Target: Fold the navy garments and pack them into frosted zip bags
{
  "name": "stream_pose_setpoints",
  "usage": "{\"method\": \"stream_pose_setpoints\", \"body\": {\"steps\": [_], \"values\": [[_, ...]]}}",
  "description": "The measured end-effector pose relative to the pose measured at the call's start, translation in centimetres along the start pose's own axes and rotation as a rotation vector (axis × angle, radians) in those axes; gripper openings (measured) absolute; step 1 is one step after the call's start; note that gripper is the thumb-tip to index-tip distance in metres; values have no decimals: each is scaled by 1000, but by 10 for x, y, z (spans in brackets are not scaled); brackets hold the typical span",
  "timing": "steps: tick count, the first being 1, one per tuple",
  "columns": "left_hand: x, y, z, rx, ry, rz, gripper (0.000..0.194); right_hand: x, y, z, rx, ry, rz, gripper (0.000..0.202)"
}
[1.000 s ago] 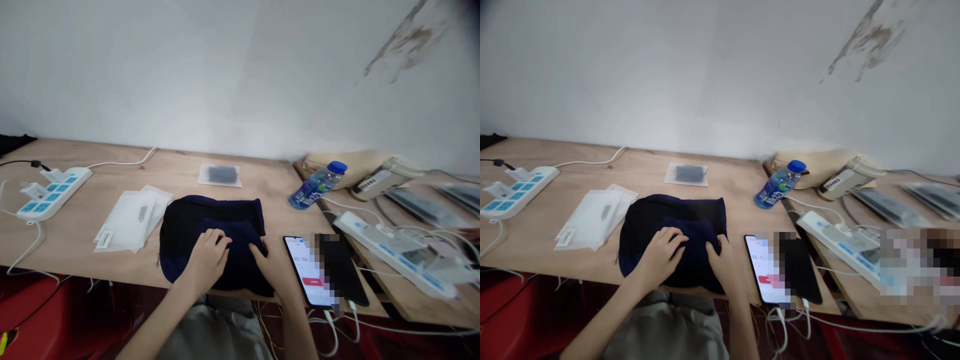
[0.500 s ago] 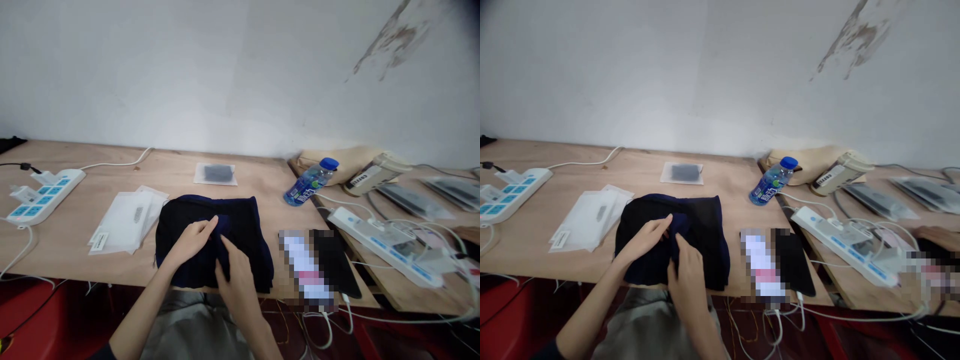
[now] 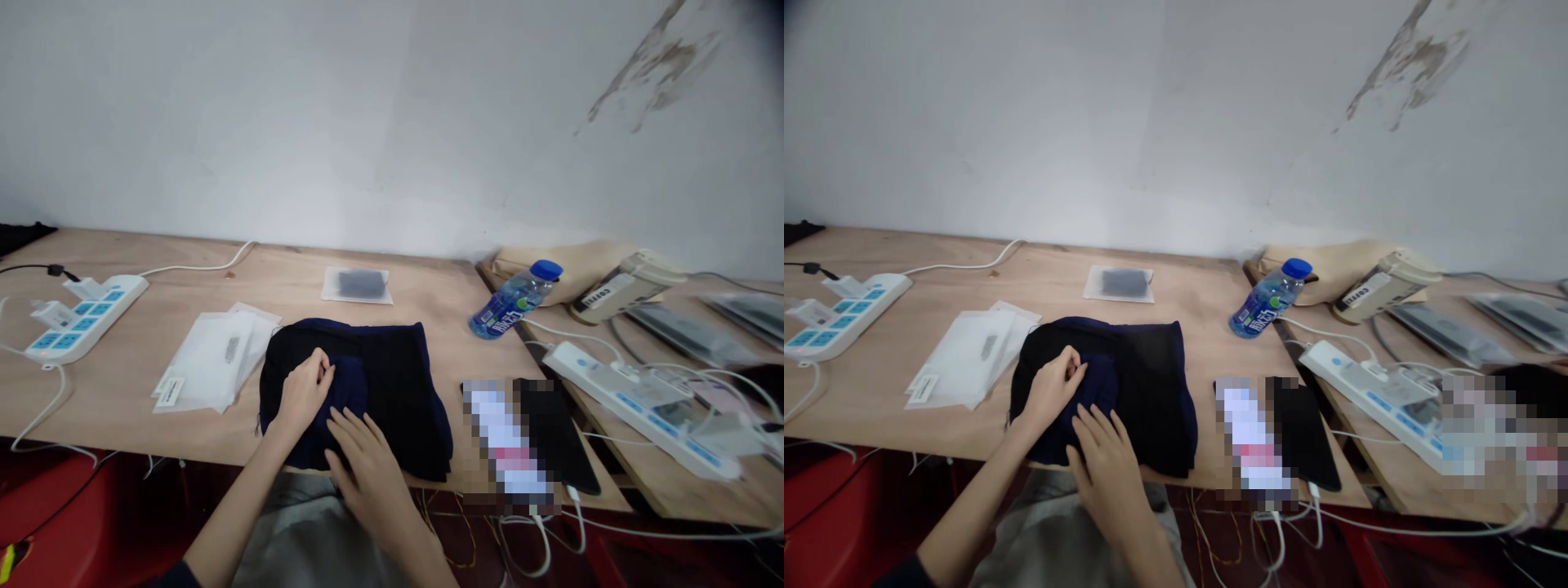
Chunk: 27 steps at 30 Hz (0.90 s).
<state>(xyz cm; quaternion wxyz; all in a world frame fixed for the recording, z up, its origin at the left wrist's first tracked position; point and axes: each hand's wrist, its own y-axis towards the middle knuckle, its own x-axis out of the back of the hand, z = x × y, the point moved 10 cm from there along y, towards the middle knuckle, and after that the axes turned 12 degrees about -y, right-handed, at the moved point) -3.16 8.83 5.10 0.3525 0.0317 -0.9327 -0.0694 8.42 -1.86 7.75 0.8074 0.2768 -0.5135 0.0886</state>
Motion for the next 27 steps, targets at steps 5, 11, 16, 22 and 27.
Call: {"method": "stream_pose_setpoints", "body": {"steps": [5, 11, 16, 22, 27], "values": [[-4, -8, -22, -116, 138, 128, 29, 16, 7, -63, -488, 75, -171, 31], [5, -32, -32, -324, 85, 250, 49, -14, 18, -103, -695, 119, 92, 47], [-5, -41, -16, -309, 146, 241, 63, -22, 24, -110, -717, 124, 138, 47], [3, -47, -19, -269, 129, 170, 57, -27, 37, -110, -699, 151, 126, 30], [75, -48, 23, -37, 123, -168, 35, -29, 38, -109, -676, 183, 103, 36]]}}
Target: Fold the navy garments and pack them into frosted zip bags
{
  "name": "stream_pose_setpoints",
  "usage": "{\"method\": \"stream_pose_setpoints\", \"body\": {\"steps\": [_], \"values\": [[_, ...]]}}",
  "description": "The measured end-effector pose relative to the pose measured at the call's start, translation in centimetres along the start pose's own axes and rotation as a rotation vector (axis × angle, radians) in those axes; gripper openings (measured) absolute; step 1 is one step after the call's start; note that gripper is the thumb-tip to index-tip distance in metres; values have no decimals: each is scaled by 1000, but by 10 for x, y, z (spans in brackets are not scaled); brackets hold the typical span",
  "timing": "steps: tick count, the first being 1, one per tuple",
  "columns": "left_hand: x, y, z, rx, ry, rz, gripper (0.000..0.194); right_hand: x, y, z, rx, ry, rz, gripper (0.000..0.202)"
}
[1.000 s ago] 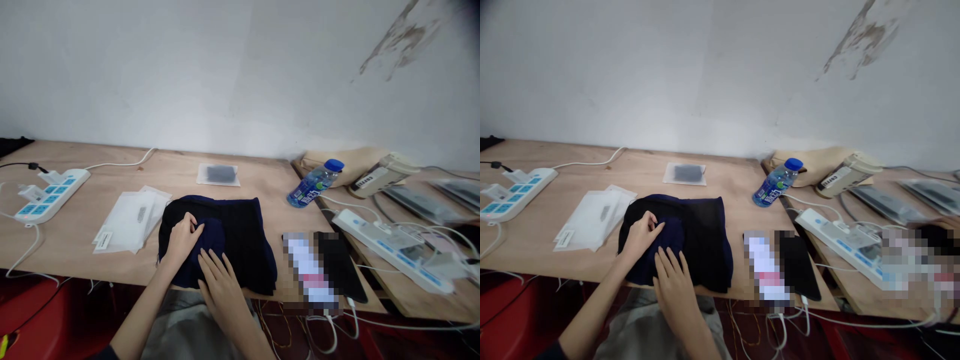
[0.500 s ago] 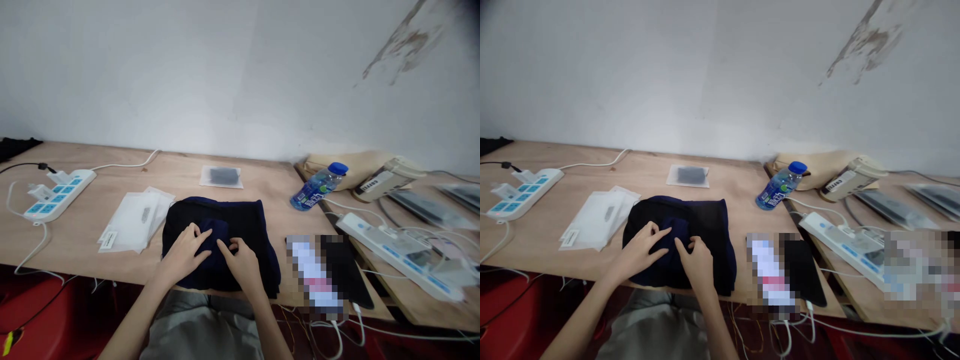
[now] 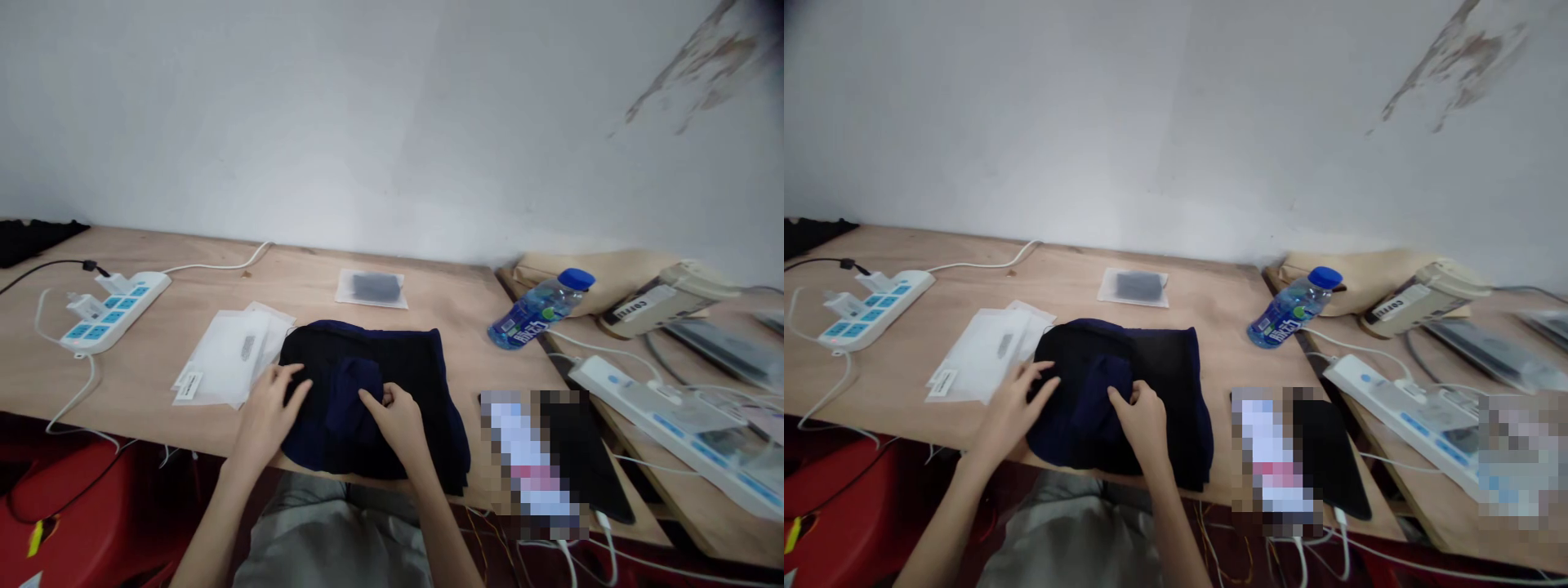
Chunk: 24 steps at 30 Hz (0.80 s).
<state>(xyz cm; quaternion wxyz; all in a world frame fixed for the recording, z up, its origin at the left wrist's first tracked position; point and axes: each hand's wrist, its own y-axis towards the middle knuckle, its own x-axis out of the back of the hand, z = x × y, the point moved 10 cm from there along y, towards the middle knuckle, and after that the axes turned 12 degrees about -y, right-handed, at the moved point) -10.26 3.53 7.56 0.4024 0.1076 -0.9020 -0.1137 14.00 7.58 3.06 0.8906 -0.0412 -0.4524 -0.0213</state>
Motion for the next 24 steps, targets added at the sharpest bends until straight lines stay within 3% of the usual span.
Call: {"method": "stream_pose_setpoints", "body": {"steps": [4, 6, 9, 13, 17, 21, 24], "values": [[50, -1, 65, 248, 239, -281, 42, 0, -2, 3, 13, 19, 7, 41], [56, 2, 85, 307, 317, -290, 47, 1, -2, 4, 14, 15, 16, 42], [50, 10, 99, 338, 344, -194, 37, 0, -1, 7, 29, 6, 17, 41], [50, 15, 102, 385, 376, -122, 32, 5, -1, 15, 91, 61, -57, 33], [75, 17, 95, 398, 372, -220, 25, 13, -3, 24, 158, 276, -51, 26], [105, 28, 70, 285, 286, -389, 25, 23, -4, 24, 193, 449, 59, 27], [111, 44, 41, 157, 264, -417, 22, 28, -2, 5, 136, 391, 98, 26]]}}
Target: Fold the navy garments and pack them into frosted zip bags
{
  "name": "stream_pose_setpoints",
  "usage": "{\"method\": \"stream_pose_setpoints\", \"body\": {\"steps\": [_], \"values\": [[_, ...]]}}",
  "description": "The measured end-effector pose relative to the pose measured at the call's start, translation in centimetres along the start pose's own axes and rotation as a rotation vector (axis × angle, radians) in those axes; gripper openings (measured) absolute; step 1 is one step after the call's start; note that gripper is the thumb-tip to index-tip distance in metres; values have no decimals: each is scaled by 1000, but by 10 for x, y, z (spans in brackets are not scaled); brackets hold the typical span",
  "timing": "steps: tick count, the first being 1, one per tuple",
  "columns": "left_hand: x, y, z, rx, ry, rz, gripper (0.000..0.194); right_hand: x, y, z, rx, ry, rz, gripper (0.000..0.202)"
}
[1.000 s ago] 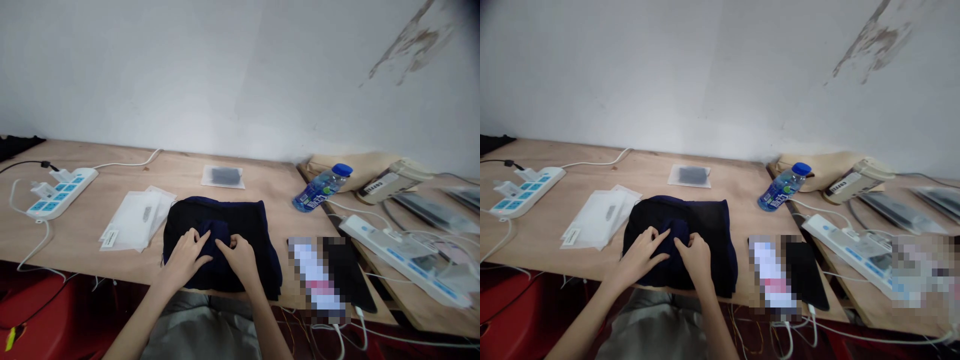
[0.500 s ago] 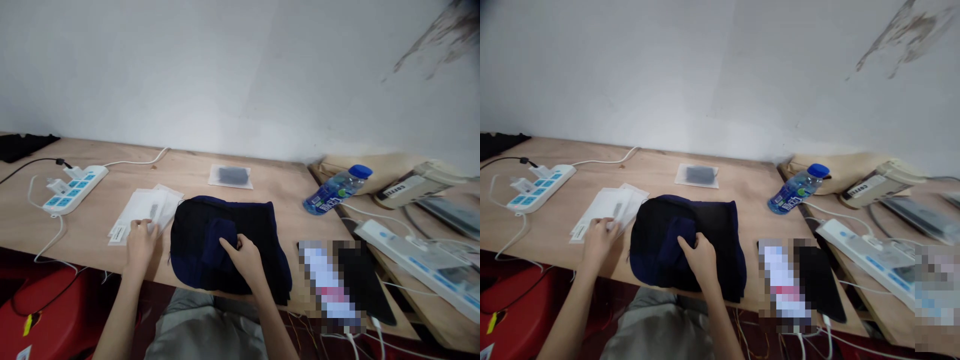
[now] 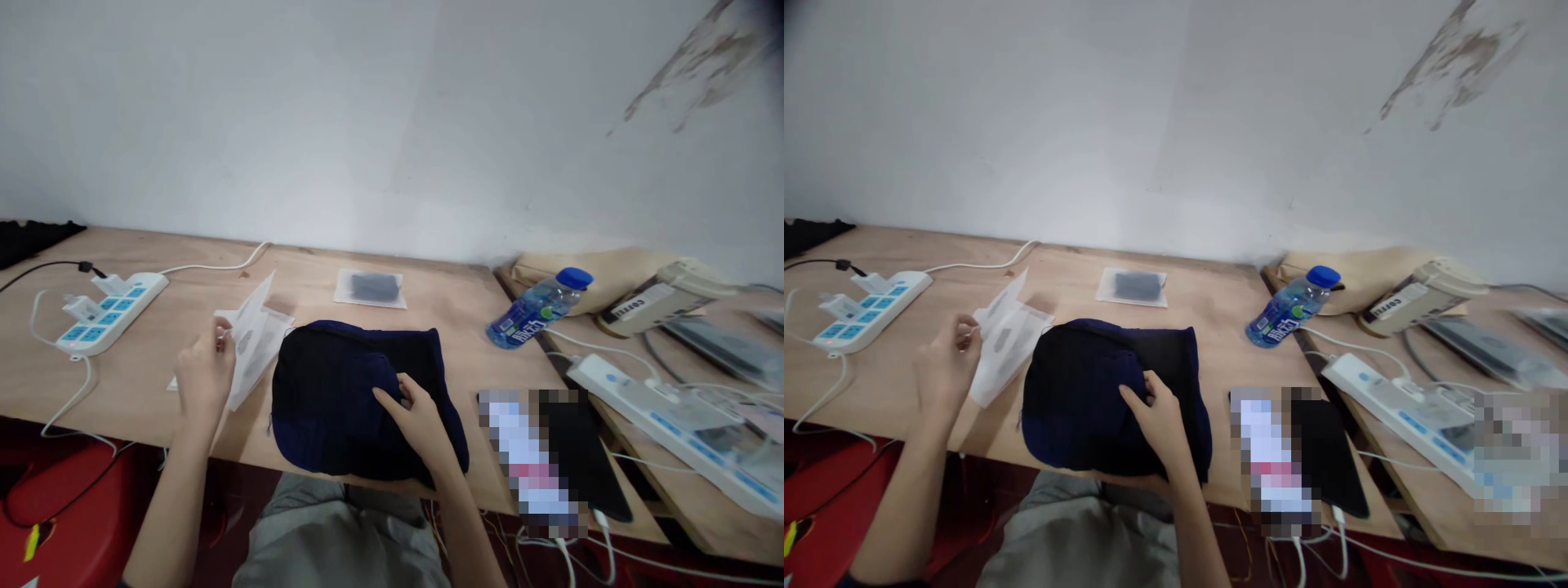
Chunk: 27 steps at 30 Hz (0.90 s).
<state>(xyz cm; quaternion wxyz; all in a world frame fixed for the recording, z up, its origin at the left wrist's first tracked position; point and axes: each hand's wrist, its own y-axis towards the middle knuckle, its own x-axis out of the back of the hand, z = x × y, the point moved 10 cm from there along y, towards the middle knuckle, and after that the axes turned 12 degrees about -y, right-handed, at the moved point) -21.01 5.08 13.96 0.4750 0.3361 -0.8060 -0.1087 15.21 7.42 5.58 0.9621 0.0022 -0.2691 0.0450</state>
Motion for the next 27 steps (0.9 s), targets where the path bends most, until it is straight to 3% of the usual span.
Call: {"method": "stream_pose_setpoints", "body": {"steps": [3, 6, 12, 16, 19, 23, 27], "values": [[-14, 4, -37, -152, -37, 75, 20, 11, 0, -28, -126, -101, -1, 28], [-43, -8, -78, -329, -104, 226, 25, 14, 2, -40, -166, -121, 24, 37], [-85, -57, -137, -570, -205, 397, 44, 29, 2, -9, 38, -130, 43, 41], [-97, -81, -152, -657, -270, 426, 53, 35, -7, 12, 141, 5, 218, 45], [-101, -93, -157, -690, -366, 475, 59, 35, -8, 15, 147, 100, 316, 45], [-101, -100, -158, -658, -485, 522, 69, 28, 2, 4, 64, 238, 274, 51], [-101, -106, -159, -635, -525, 537, 70, 7, 4, -8, -39, 325, 264, 49]]}}
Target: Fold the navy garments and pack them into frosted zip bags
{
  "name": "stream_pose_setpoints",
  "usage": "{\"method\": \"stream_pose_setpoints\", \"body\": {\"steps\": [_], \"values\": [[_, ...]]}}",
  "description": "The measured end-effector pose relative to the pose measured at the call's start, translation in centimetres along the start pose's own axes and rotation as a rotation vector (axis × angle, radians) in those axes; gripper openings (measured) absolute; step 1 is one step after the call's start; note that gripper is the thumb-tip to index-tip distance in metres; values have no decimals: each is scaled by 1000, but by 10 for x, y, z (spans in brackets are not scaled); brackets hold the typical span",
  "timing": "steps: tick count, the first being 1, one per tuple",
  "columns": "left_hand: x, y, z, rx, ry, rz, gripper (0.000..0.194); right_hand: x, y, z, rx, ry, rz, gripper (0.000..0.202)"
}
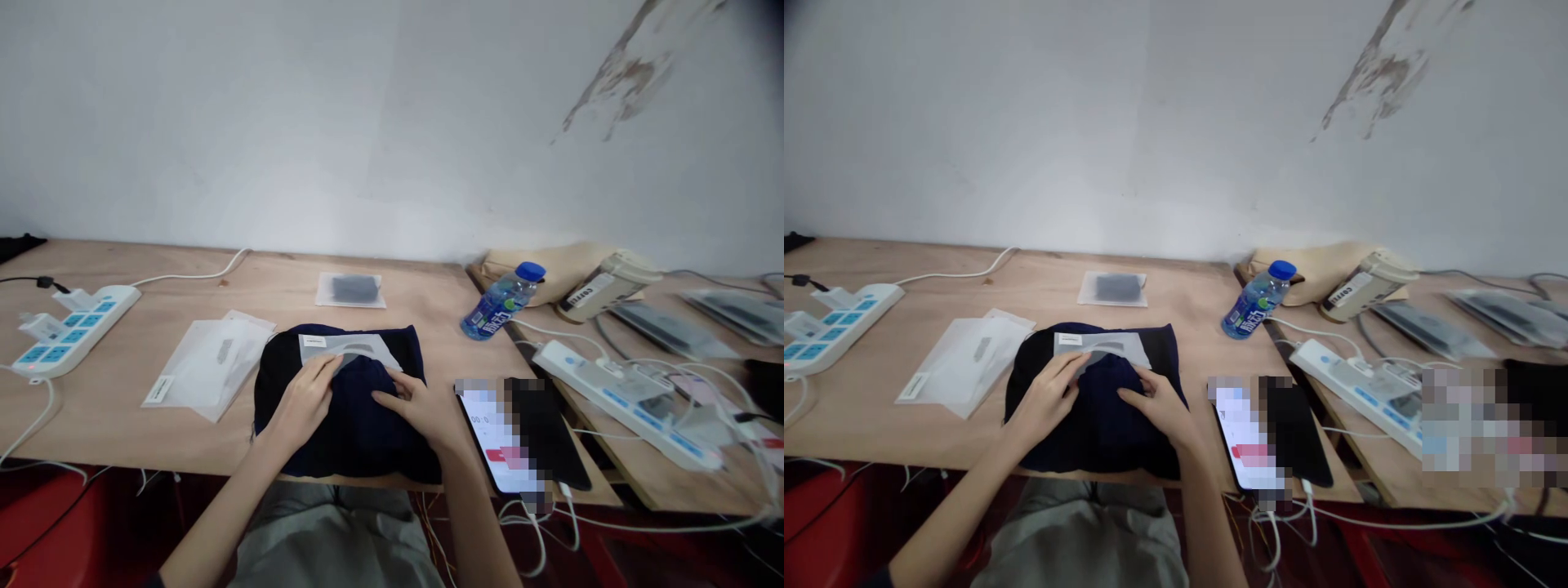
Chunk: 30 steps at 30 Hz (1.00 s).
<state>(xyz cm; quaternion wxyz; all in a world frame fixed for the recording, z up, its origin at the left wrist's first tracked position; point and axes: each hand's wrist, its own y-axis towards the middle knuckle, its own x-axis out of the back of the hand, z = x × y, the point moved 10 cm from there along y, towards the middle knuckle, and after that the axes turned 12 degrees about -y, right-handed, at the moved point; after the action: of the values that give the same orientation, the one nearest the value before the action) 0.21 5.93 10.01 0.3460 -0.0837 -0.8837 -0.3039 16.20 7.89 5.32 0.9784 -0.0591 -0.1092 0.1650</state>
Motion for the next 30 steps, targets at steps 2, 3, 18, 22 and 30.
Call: {"method": "stream_pose_setpoints", "body": {"steps": [2, 3, 18, 22, 30], "values": [[-3, -2, 0, 3, -11, 0, 69, -5, -1, -5, -34, 19, -34, 46], [-6, -3, 0, 4, -16, 3, 69, -6, -1, -7, -49, 22, -64, 44], [-24, -8, -19, 25, -107, 20, 79, 6, 3, -23, 6, 221, -628, 55], [-27, -7, -20, 4, -91, 15, 76, 1, 7, -25, -1, 28, -747, 56], [-10, -2, -2, 56, -48, -38, 72, -6, -12, 11, -2, -521, -319, 44]]}}
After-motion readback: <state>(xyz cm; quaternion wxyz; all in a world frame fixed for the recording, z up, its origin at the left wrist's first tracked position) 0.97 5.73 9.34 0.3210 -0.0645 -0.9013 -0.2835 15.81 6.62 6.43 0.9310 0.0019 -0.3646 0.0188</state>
